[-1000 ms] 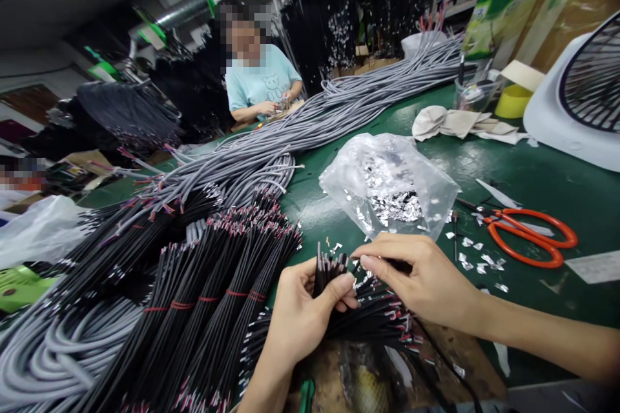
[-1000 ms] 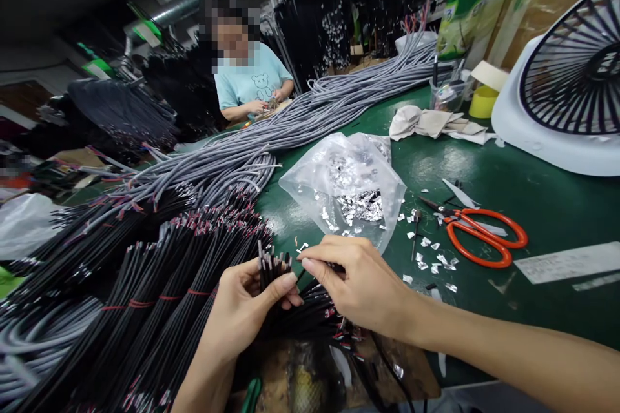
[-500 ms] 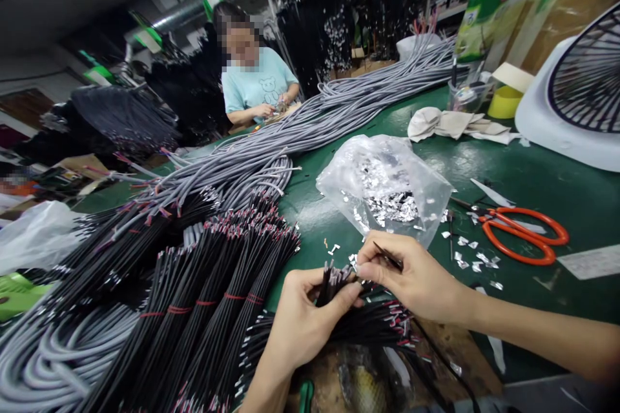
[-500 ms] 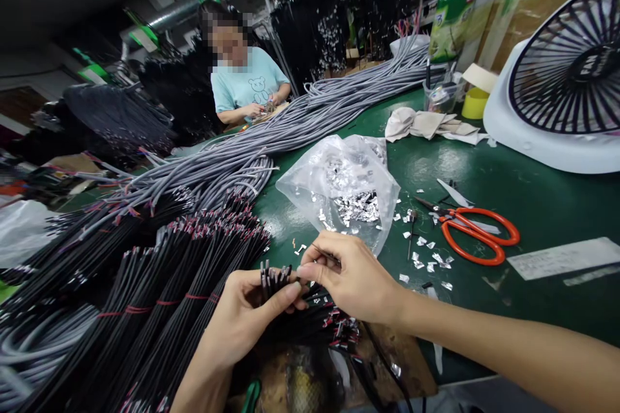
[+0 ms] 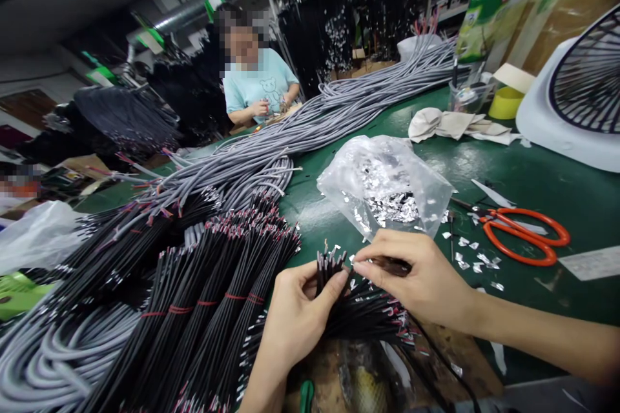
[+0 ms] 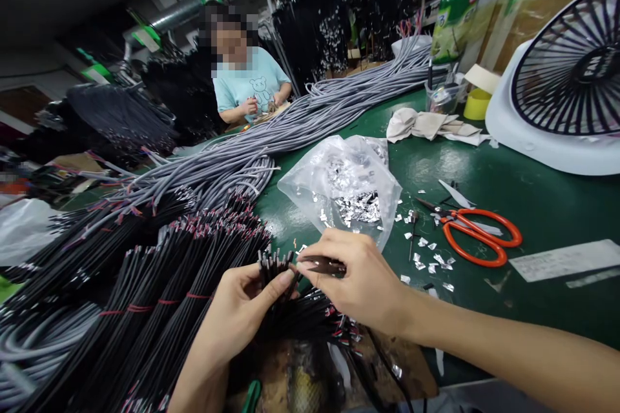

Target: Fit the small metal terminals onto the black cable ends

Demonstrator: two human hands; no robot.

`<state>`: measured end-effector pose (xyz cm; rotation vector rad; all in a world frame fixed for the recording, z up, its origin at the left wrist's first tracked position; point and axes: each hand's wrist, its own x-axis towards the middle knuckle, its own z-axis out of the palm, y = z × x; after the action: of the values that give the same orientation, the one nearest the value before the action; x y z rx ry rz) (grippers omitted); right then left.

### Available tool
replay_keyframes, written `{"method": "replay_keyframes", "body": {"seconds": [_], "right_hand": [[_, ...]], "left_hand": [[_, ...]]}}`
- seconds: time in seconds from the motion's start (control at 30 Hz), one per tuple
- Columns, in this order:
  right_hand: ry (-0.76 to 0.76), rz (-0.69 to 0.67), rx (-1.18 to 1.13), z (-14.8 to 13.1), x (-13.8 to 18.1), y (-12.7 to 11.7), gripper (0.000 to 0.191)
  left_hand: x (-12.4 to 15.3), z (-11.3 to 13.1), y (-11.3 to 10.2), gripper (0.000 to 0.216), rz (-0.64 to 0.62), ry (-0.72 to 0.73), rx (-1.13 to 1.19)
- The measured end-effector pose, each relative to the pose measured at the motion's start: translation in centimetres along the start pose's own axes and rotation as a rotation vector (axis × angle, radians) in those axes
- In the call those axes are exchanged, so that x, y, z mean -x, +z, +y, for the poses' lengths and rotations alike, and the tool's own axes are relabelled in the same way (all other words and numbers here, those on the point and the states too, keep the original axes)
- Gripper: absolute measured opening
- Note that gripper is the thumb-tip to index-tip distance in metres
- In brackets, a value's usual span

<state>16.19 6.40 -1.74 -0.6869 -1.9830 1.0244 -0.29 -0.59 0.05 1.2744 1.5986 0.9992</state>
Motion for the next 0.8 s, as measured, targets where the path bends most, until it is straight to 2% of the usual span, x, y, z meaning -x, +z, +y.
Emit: {"method": "replay_keyframes", "body": {"seconds": [0.2, 0.33, 0.4, 0.47, 0.57, 0.8], "right_hand": [[0.041, -0.048, 0.031, -0.24, -0.36, 0.03, 0.009], [0.085, 0.131, 0.033, -0.02, -0.75, -0.5, 0.016], [0.137, 0.178, 0.063, 0.18, -0.85, -0.7, 0.025], [0.178, 0.109, 0.099, 0.26, -0.79, -0.73, 0.031], [0.164, -0.054, 0.08, 0.01, -0.44, -0.49, 0.023], [0.023, -0.172, 0.108, -0.41, -0.07, -0.26, 0.021]], "left_hand": [[0.11, -0.49, 0.38, 0.021, -0.027, 0.046, -0.156], [0.24, -0.6, 0.37, 0.02, -0.022, 0.009, -0.131], [0.23, -0.53, 0.32, 0.019, -0.012, -0.007, -0.106], [0.16, -0.48, 0.3, 0.018, 0.013, -0.012, -0.094], [0.11, -0.51, 0.36, 0.016, 0.062, 0.008, -0.064], [0.12, -0.61, 0.5, 0.015, 0.136, 0.028, -0.043]]}}
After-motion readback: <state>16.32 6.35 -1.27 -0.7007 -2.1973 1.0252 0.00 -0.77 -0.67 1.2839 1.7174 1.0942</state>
